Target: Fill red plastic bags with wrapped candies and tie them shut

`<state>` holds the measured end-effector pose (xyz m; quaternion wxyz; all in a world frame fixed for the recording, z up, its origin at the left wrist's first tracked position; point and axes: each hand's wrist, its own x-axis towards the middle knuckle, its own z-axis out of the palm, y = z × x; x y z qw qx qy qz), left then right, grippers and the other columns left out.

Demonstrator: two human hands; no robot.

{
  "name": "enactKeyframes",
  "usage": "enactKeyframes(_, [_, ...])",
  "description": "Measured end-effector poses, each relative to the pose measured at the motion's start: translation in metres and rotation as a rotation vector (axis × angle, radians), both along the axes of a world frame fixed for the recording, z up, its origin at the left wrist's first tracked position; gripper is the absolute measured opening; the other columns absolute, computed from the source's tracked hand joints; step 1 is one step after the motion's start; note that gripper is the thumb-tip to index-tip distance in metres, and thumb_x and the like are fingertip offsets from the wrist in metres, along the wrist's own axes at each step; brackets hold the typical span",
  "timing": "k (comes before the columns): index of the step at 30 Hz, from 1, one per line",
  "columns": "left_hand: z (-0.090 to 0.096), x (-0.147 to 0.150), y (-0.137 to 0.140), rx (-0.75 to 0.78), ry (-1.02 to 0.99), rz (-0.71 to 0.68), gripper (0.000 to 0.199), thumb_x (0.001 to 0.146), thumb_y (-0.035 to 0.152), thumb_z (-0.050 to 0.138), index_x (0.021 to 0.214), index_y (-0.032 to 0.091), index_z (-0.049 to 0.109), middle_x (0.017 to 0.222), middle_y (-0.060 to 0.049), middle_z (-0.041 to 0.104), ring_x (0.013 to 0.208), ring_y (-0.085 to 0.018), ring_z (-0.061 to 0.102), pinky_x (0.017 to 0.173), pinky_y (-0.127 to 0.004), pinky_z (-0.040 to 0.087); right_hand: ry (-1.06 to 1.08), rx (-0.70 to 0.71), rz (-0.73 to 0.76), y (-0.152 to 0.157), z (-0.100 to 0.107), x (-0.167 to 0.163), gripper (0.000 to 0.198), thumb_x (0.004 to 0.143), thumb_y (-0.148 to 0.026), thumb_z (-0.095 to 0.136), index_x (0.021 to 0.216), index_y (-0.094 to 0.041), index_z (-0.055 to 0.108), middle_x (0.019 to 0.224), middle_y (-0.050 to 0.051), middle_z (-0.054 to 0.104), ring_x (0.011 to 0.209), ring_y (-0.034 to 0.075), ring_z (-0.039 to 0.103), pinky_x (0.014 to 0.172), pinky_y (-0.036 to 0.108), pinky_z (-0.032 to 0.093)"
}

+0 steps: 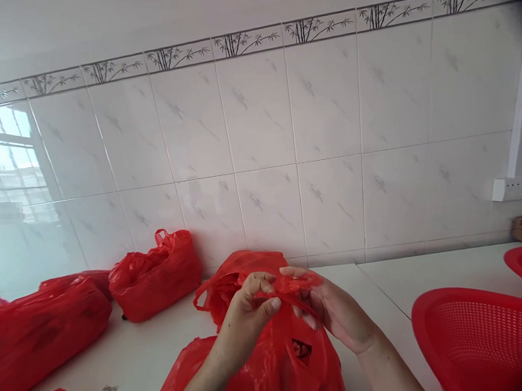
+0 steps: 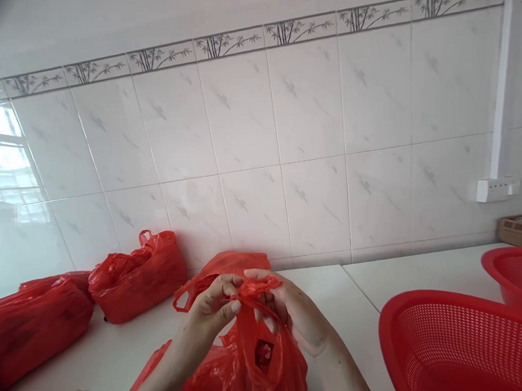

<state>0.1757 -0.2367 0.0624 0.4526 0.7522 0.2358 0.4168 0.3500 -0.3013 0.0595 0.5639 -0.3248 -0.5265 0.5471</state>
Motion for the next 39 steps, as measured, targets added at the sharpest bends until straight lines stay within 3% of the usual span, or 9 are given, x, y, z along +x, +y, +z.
enactKeyframes(6, [-0.007, 0.004, 0.003, -0.230, -0.038, -0.130, 0.023, 0.087, 0.044, 0.053, 0.082, 0.022, 0.052, 0.087, 0.000, 0.054, 0.084, -0.015, 0.051, 0.079, -0.026, 0.041, -0.200, 0.060, 0.007, 0.002, -0.006, 0.006, 0.034, 0.086, -0.040, 0.047, 0.092, -0.018, 0.073, 0.068, -0.001, 0.052, 0.057, 0.009, 0.039, 0.055, 0.023, 0.032])
enactKeyframes(10, [-0.013, 0.009, 0.005, -0.133, 0.044, 0.009, 0.025, 0.087, 0.042, 0.051, 0.076, 0.020, 0.046, 0.070, 0.004, 0.041, 0.065, -0.011, 0.038, 0.061, -0.021, 0.033, -0.342, 0.071, -0.019, 0.007, -0.007, 0.008, 0.044, 0.072, -0.018, 0.062, 0.116, -0.027, 0.060, 0.088, -0.002, 0.058, 0.071, 0.011, 0.049, 0.067, 0.024, 0.040])
enactKeyframes(12, [-0.015, 0.010, 0.005, -0.094, 0.046, 0.054, 0.024, 0.088, 0.040, 0.049, 0.075, 0.019, 0.045, 0.069, 0.004, 0.041, 0.063, -0.011, 0.036, 0.059, -0.022, 0.032, -0.412, 0.062, -0.159, 0.013, -0.011, 0.008, 0.054, 0.072, -0.018, 0.061, 0.123, -0.031, 0.051, 0.085, -0.003, 0.057, 0.075, 0.013, 0.051, 0.069, 0.026, 0.042])
enactKeyframes(15, [-0.016, 0.009, 0.002, -0.023, 0.089, 0.074, 0.019, 0.087, 0.032, 0.049, 0.074, 0.020, 0.045, 0.069, 0.004, 0.044, 0.063, -0.011, 0.037, 0.058, -0.022, 0.032, -0.560, 0.053, -0.431, 0.023, -0.019, 0.004, 0.030, 0.075, -0.024, 0.057, 0.105, -0.029, 0.060, 0.069, -0.005, 0.049, 0.062, 0.012, 0.045, 0.057, 0.025, 0.037])
enactKeyframes(19, [-0.019, 0.007, -0.001, 0.175, 0.263, 0.195, 0.009, 0.084, 0.021, 0.051, 0.075, 0.021, 0.050, 0.072, 0.003, 0.052, 0.066, -0.013, 0.044, 0.060, -0.023, 0.034, -0.611, 0.030, -0.542, 0.031, -0.024, -0.002, 0.024, 0.076, -0.019, 0.044, 0.085, -0.026, 0.065, 0.058, -0.006, 0.049, 0.052, 0.011, 0.041, 0.050, 0.025, 0.033])
enactKeyframes(27, [-0.034, -0.001, 0.000, 0.713, 0.406, 0.351, 0.016, 0.082, 0.007, 0.049, 0.077, 0.020, 0.055, 0.102, -0.004, 0.059, 0.098, -0.021, 0.054, 0.082, -0.035, 0.046, -0.105, 0.003, -0.205, 0.031, -0.024, 0.007, 0.023, 0.078, -0.030, 0.053, 0.091, -0.016, 0.065, 0.084, 0.005, 0.066, 0.075, 0.016, 0.059, 0.070, 0.029, 0.046])
enactKeyframes(30, [-0.044, -0.009, -0.010, 0.952, 0.428, 0.396, 0.018, 0.083, 0.005, 0.047, 0.073, 0.019, 0.053, 0.115, -0.008, 0.057, 0.118, -0.029, 0.047, 0.088, -0.042, 0.046, -0.155, -0.026, -0.405, 0.045, -0.041, 0.014, 0.025, 0.074, -0.032, 0.056, 0.093, -0.017, 0.061, 0.077, 0.002, 0.064, 0.067, 0.015, 0.058, 0.066, 0.029, 0.047])
enactKeyframes(34, [-0.055, -0.023, -0.027, 1.070, 0.406, 0.210, 0.019, 0.081, 0.003, 0.050, 0.072, 0.020, 0.049, 0.098, -0.005, 0.066, 0.106, -0.025, 0.058, 0.087, -0.039, 0.049, -0.298, -0.058, -0.775, 0.070, -0.077, 0.030, 0.028, 0.068, -0.025, 0.050, 0.096, -0.020, 0.054, 0.068, -0.002, 0.059, 0.063, 0.015, 0.055, 0.062, 0.028, 0.042])
enactKeyframes(39, [-0.065, -0.041, -0.038, 0.783, 0.412, -0.064, 0.019, 0.082, 0.007, 0.051, 0.070, 0.020, 0.045, 0.074, 0.001, 0.065, 0.063, -0.011, 0.059, 0.060, -0.021, 0.049, -0.315, -0.112, -0.823, 0.085, -0.116, 0.039, 0.017, 0.066, -0.023, 0.050, 0.082, -0.022, 0.055, 0.068, -0.002, 0.059, 0.062, 0.015, 0.054, 0.062, 0.028, 0.040])
